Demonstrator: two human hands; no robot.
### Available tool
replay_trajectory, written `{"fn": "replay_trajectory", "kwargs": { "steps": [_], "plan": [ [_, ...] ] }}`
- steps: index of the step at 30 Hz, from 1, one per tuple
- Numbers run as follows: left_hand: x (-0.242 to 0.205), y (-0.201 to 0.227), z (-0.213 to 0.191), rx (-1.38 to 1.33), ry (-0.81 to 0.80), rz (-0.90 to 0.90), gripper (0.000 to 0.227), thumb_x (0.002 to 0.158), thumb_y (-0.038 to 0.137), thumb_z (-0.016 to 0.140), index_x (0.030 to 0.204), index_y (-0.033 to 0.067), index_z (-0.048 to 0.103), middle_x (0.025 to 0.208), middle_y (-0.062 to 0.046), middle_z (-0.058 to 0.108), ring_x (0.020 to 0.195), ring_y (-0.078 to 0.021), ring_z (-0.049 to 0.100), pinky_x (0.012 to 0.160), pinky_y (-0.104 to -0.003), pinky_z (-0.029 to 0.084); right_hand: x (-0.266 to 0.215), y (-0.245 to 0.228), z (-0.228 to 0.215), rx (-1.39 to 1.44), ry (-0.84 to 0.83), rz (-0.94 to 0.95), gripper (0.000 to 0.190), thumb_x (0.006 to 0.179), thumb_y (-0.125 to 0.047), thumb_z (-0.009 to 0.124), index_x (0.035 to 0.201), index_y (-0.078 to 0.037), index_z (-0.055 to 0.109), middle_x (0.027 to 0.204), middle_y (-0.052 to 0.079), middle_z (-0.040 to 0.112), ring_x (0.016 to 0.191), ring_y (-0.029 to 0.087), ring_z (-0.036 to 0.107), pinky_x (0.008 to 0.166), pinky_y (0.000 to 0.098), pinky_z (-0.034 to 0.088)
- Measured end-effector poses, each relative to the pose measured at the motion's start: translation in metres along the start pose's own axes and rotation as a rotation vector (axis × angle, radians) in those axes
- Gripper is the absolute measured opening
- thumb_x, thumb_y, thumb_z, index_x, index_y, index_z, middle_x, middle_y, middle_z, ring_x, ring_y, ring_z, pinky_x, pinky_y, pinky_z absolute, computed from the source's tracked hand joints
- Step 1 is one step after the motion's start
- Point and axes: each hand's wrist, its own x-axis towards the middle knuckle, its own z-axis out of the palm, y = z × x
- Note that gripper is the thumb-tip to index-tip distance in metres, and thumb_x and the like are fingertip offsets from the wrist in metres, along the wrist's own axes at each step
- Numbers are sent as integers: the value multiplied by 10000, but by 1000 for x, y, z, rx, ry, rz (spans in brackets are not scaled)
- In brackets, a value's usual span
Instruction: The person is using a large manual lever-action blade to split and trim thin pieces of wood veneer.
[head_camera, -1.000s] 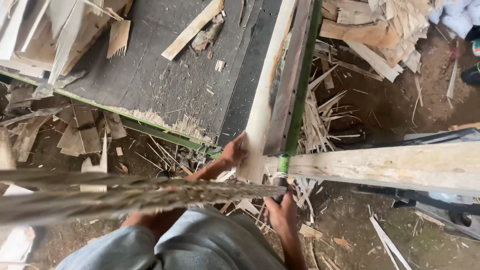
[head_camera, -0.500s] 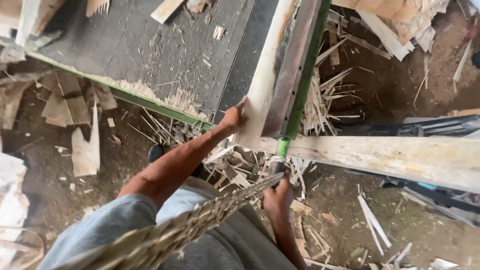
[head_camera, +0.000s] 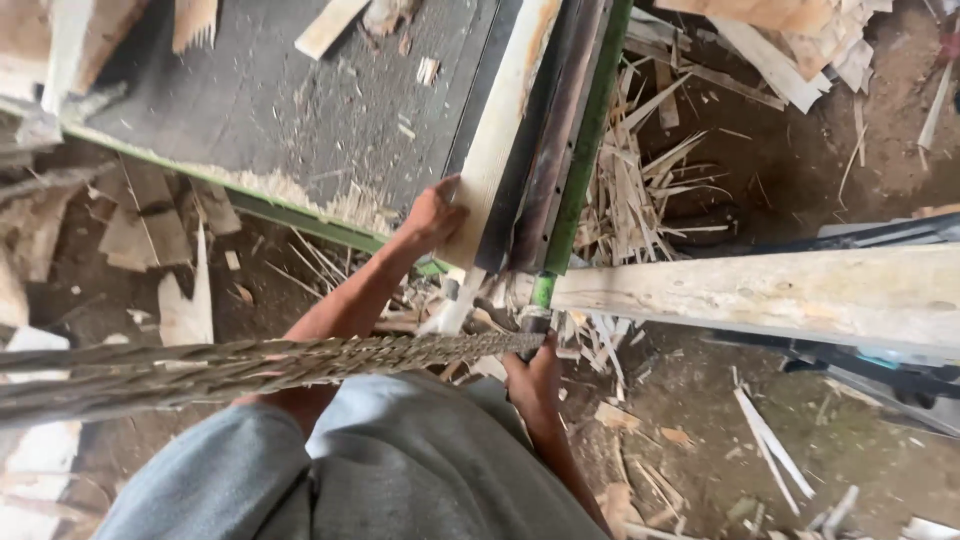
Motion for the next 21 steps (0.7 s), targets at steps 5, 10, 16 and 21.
{"fn": "replay_trajectory", "kwargs": {
  "steps": [5,10,16,21],
  "plan": [
    [4,6,-19,-383,5,-193,519,837,113,681,1336,-33,676,952,-144,719,789,-171,625,655,-344,526,-7,-26,-4,-161,23,102,482,845,-134,710,1267,-72,486,615,116,680,507,221,662,505,369,501],
    [-22,61,-42,-632,-72,-501,428,914,272,690,1279,53,645,921,-78,768,723,-173,728,617,-315,629,-5,-13,-9,47,-5,-25,498,813,-125,738,1235,-23,494,714,94,680,507,191,645,450,352,512],
    [-65,43,-54,-1791,-997,-248,707,1163,523,423,1555,-64,456,1109,-287,701,643,-212,646,551,-338,565,-7,-22,-29,149,-57,-27,553,794,-154,742,1277,-19,510,745,104,663,482,187,597,404,346,532],
    [-68,-3,-44,-1894,-898,-275,766,1074,559,350,1594,-4,330,1173,-325,675,639,-202,621,557,-315,544,-28,-58,-40,116,-48,-7,637,807,-187,708,1387,-70,469,766,93,641,496,174,601,407,335,529]
  ]
}}
